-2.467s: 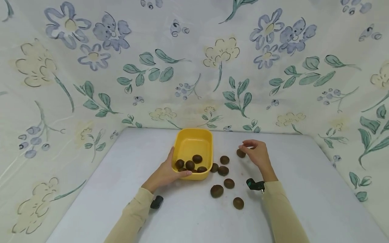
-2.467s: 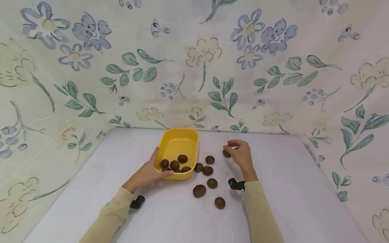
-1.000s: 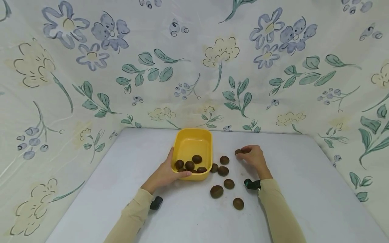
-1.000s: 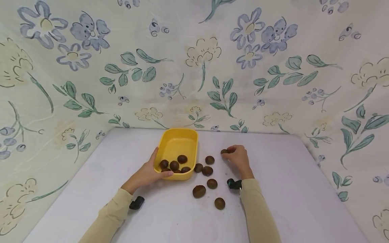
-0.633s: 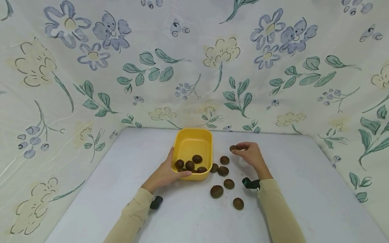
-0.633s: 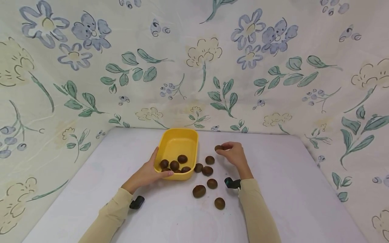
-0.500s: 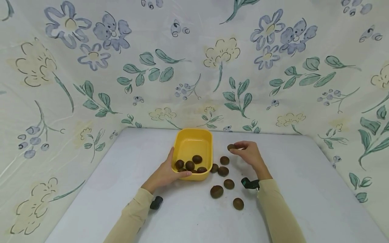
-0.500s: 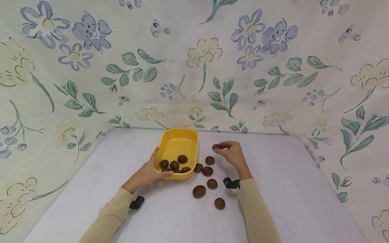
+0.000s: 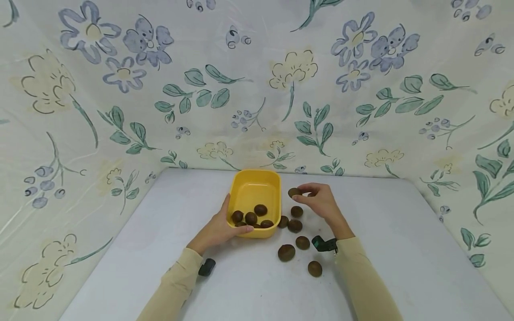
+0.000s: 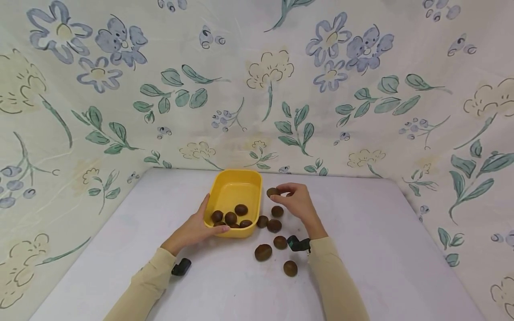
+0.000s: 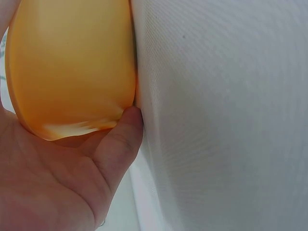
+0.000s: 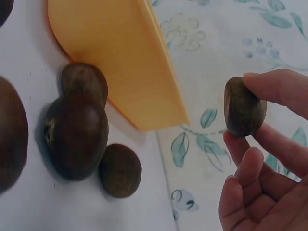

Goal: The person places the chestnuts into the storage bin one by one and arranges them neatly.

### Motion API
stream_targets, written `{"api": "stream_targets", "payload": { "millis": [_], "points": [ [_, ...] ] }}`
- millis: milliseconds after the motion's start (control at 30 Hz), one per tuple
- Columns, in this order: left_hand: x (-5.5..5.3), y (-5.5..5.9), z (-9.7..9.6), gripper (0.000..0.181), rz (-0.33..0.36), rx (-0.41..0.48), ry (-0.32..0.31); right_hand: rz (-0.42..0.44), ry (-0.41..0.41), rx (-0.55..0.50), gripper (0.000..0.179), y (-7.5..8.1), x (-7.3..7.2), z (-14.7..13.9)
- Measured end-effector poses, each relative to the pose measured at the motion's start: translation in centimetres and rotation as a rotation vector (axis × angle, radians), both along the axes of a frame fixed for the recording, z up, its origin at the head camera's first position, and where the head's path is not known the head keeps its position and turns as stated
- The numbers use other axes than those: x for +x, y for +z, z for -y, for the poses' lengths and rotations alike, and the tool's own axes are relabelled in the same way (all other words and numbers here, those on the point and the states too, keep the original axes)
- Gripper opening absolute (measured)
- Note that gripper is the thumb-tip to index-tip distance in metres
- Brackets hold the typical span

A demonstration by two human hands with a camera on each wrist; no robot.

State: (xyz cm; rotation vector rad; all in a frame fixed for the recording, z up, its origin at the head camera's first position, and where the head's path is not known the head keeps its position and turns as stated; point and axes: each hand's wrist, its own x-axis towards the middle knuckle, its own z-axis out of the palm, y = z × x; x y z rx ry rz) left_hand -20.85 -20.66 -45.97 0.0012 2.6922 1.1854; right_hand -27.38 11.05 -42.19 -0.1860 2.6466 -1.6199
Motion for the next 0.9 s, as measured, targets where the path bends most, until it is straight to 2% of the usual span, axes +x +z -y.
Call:
{"api": "stream_targets", "payload": {
  "millis": [333, 633, 900],
  "points": [
    [0.0, 0.1, 0.0, 0.138, 0.004, 0.005, 0.001, -0.005, 0.065, 0.018, 0.038, 0.3, 1.0, 2.3],
    [0.1, 0.3, 0.0, 0.138, 0.012, 0.018, -0.004, -0.029, 0.143, 0.036, 0.036, -0.6, 1.4, 4.0],
    [0.1, 0.4, 0.0, 0.138, 0.019, 0.015, -0.006, -0.062, 0.191, 0.104, 0.035, -1.0, 2.2, 5.4]
  ]
}}
